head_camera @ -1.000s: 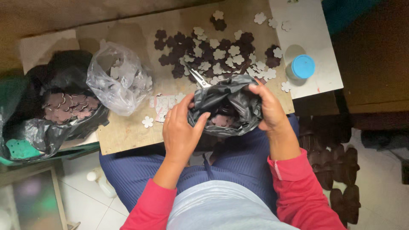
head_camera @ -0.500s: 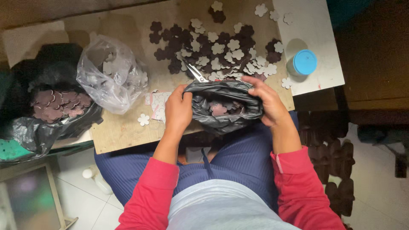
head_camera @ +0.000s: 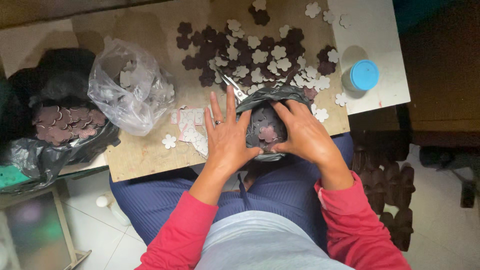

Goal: The person sits on the floor and repeatedly picks flower-shaped cutouts from a black plastic bag, then places them into small stacks on the table. The person handles the cutouts by hand and arranges them into neat piles.

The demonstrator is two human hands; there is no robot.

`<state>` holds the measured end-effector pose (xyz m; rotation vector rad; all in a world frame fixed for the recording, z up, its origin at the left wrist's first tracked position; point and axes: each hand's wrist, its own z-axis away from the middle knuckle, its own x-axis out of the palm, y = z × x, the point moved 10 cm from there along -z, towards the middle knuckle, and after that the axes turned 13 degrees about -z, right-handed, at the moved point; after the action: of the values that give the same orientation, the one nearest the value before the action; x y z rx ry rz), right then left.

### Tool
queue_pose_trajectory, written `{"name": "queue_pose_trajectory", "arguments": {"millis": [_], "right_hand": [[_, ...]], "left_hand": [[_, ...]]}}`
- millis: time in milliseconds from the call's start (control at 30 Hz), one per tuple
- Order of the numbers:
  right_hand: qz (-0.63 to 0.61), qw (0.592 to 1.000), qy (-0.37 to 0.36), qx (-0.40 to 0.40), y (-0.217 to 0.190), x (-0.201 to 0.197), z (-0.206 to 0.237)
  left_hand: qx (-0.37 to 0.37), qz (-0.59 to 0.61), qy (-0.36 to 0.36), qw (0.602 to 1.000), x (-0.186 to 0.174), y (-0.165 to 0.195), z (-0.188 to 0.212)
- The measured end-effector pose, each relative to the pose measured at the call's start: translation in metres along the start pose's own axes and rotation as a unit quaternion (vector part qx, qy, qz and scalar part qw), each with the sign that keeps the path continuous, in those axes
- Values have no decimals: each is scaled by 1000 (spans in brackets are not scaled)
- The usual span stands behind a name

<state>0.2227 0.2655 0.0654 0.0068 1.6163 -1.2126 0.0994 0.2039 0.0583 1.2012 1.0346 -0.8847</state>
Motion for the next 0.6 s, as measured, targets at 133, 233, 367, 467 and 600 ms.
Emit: {"name": "queue_pose_trajectory", "arguments": {"millis": [133,233,367,467,600], "right_hand": [[-82,995,7,-52,6,-11,-4],[-152,986,58,39,35,-20,-6],[-120,985,68,105,54,-14,-3],[-264,947,73,169,74,-8,6],[-515,844,46,139,77,0,6]], "left_hand": [[1,-7,-9,1000,6,4,-3],[21,11,13,1000,8,11,-8],[19,30,23,999,11,14,-13],[21,48,32,998,10,12,-14],[14,62,32,997,13,9,-15]]}}
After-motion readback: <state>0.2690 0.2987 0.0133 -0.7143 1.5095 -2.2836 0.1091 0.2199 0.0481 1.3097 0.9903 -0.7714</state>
